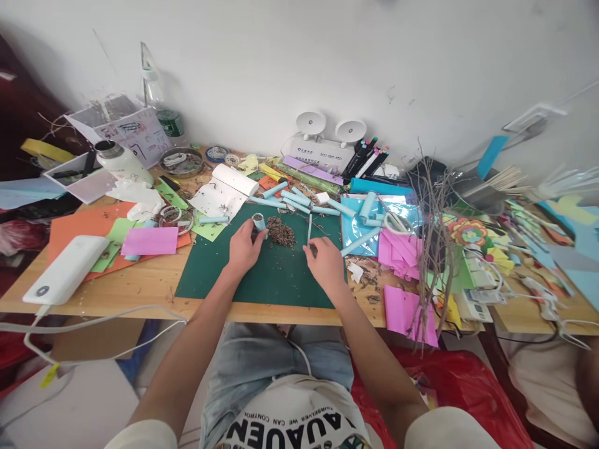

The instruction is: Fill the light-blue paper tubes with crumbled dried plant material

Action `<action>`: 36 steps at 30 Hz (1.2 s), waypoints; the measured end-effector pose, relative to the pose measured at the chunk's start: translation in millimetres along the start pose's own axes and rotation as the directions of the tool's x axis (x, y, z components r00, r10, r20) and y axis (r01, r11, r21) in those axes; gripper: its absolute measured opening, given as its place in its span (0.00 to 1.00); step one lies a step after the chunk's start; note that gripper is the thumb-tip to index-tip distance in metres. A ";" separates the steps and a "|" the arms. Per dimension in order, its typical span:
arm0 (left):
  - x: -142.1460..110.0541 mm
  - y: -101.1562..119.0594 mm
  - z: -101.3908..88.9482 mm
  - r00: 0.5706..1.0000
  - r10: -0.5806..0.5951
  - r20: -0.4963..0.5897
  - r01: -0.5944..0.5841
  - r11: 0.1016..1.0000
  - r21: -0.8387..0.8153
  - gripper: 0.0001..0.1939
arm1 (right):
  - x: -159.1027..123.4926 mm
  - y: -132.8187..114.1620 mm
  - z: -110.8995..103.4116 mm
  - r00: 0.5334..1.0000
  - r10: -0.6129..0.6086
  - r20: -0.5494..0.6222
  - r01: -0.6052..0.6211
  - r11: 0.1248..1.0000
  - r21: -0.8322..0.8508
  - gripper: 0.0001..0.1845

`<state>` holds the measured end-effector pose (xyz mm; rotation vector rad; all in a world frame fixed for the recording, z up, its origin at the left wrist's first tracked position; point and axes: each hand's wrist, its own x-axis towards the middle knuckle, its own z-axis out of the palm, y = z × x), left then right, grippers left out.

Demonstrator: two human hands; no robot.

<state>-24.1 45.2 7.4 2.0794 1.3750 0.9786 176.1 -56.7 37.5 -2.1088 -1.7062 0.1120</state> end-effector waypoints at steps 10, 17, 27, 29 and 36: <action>-1.9 -0.8 -0.8 1.000 0.001 0.000 -0.001 1.000 0.003 0.10 | 48.8 -18.5 29.5 0.961 -0.205 0.187 0.196 0.978 0.067 0.13; -4.2 0.7 -1.6 0.998 0.069 0.012 -0.069 0.995 0.067 0.10 | 52.2 -8.1 38.5 0.988 -0.149 -0.041 0.152 0.904 0.401 0.10; -3.6 0.3 -0.7 0.993 0.119 0.008 -0.119 0.986 0.118 0.08 | 46.1 0.7 39.2 0.989 -0.139 -0.055 0.149 0.886 0.440 0.20; -3.6 -0.4 -0.5 0.993 0.116 0.007 -0.117 0.988 0.104 0.08 | 43.1 0.5 36.1 0.987 -0.144 -0.065 0.158 0.910 0.383 0.17; -4.4 0.4 -0.9 0.990 0.137 -0.011 -0.136 0.988 0.076 0.10 | 42.1 -0.7 40.1 0.975 -0.223 0.000 0.217 0.949 0.228 0.11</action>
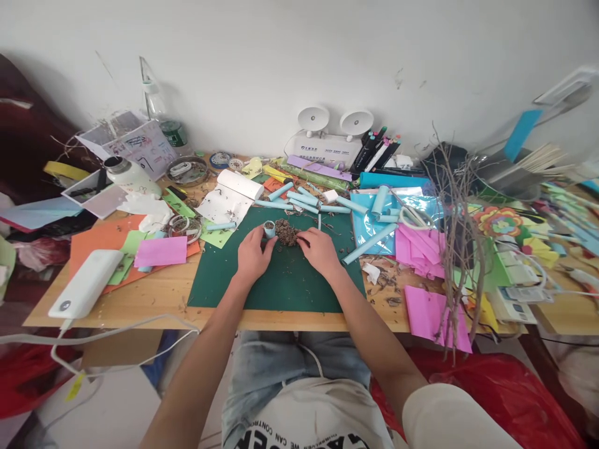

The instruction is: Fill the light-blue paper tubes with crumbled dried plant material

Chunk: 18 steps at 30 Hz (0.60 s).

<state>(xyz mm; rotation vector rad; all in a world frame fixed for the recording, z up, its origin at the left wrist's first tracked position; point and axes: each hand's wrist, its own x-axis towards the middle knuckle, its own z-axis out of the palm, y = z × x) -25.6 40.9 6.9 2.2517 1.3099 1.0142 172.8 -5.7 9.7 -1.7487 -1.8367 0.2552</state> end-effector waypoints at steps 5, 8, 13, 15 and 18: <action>-0.1 1.0 -0.6 0.999 0.037 0.016 -0.037 0.999 -0.021 0.12 | -0.5 -0.1 3.8 0.980 0.019 -0.197 0.009 0.990 0.143 0.11; 0.4 0.7 0.2 0.999 0.044 0.010 -0.044 0.999 -0.005 0.13 | -0.6 0.3 5.1 0.980 0.017 -0.196 0.019 0.984 0.178 0.12; 1.5 0.0 2.0 1.000 0.009 0.026 -0.009 1.000 0.014 0.11 | -2.2 4.9 8.6 0.996 0.003 -0.094 0.019 0.973 0.231 0.19; 1.4 0.0 2.2 1.000 0.001 0.022 -0.001 1.000 0.015 0.10 | -4.0 5.4 7.6 0.996 0.011 -0.089 0.011 0.969 0.246 0.20; 1.2 0.1 2.2 1.000 -0.006 0.016 0.005 0.999 0.033 0.10 | -6.1 2.5 3.3 0.992 0.046 -0.118 -0.019 0.975 0.221 0.17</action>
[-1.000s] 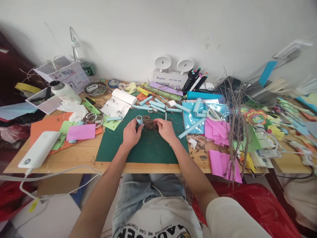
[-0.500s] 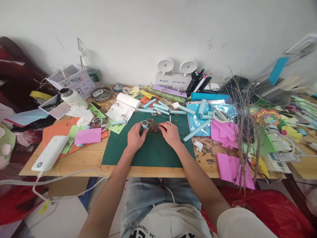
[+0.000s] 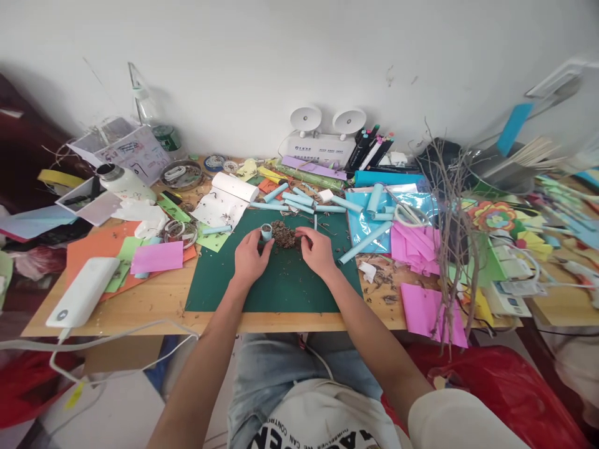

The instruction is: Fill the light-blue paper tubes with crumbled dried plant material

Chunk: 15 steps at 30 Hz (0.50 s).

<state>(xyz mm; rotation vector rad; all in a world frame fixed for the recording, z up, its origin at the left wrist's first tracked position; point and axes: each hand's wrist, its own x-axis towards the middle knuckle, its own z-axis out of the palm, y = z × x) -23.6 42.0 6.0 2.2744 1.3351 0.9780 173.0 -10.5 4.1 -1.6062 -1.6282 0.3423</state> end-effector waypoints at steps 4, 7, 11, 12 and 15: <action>1.0 -0.7 0.5 1.000 -0.008 0.011 0.008 1.000 0.010 0.11 | 0.7 -5.3 -1.3 0.998 -0.024 0.061 0.034 0.986 -0.166 0.15; 1.8 -1.0 1.0 1.000 0.000 0.003 0.000 1.000 -0.019 0.12 | 2.5 -4.7 0.9 0.993 -0.043 0.107 0.063 0.978 -0.200 0.10; 1.7 -0.5 1.1 1.000 0.004 0.009 -0.004 0.999 -0.044 0.13 | 2.4 -4.1 -0.3 0.998 -0.034 0.054 0.039 0.994 -0.106 0.12; 1.5 -0.2 1.0 1.000 0.005 0.011 -0.004 0.999 -0.041 0.13 | 1.9 -4.9 -1.2 0.998 -0.032 0.060 0.039 0.994 -0.106 0.13; 1.1 0.4 0.7 1.000 0.001 0.012 0.000 0.999 -0.035 0.13 | 0.0 -8.6 -2.7 0.995 -0.029 0.092 0.044 0.985 -0.165 0.17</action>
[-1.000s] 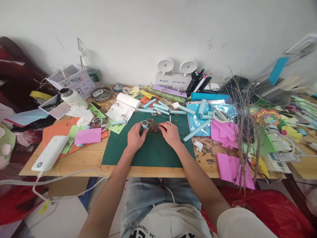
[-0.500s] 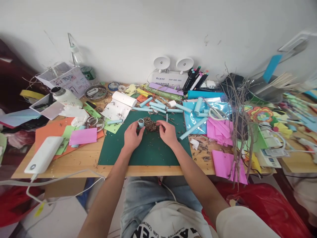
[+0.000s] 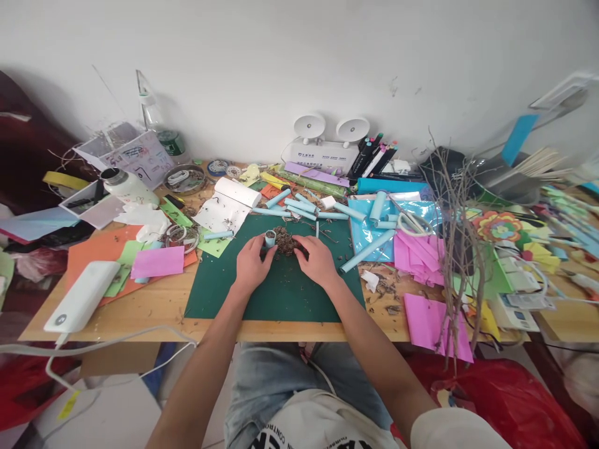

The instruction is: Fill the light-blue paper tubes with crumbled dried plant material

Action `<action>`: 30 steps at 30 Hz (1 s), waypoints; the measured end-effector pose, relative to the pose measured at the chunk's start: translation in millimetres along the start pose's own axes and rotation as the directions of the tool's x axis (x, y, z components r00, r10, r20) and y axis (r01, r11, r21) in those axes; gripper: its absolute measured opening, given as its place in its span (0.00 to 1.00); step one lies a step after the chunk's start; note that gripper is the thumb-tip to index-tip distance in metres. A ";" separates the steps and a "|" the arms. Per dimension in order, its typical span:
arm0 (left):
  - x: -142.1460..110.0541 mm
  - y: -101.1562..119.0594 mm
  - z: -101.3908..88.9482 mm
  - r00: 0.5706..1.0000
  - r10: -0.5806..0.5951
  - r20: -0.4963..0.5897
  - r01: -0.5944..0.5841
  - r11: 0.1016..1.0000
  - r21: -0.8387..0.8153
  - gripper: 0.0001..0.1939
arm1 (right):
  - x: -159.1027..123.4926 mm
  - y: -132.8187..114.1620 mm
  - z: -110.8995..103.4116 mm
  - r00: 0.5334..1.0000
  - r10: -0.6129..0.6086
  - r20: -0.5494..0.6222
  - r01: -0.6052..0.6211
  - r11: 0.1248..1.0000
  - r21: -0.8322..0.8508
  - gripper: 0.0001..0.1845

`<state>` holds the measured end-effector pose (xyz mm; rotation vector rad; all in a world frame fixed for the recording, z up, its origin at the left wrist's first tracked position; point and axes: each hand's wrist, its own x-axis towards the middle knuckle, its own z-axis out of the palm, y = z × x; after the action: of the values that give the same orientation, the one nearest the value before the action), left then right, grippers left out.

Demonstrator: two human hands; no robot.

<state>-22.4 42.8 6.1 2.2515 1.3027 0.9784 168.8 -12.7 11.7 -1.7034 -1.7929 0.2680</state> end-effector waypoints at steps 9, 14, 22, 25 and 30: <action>0.2 0.4 -0.7 1.000 -0.003 0.004 0.002 0.999 0.049 0.12 | 2.3 3.0 7.1 0.999 -0.046 -0.028 0.047 0.999 0.002 0.13; -0.3 1.5 -1.2 1.000 -0.007 0.012 0.006 0.999 0.038 0.11 | -0.5 7.1 7.3 0.986 0.033 -0.162 -0.015 0.993 0.114 0.13; -1.0 2.0 -1.8 1.000 0.003 -0.002 -0.003 0.999 0.045 0.11 | 1.3 1.3 6.6 0.998 -0.021 -0.055 0.023 0.999 0.034 0.12; -1.0 1.6 -1.4 1.000 0.005 -0.010 -0.005 0.999 0.050 0.11 | 1.5 0.3 2.6 0.999 -0.019 -0.046 0.020 1.000 0.018 0.14; -1.1 1.0 -1.2 1.000 0.005 -0.008 -0.005 0.999 0.054 0.11 | -0.9 -1.9 0.1 1.000 -0.006 -0.024 0.004 0.998 -0.060 0.19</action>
<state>-23.1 41.3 7.1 2.2943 1.3425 0.9660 167.2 -13.7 12.5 -1.7362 -1.8043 0.1924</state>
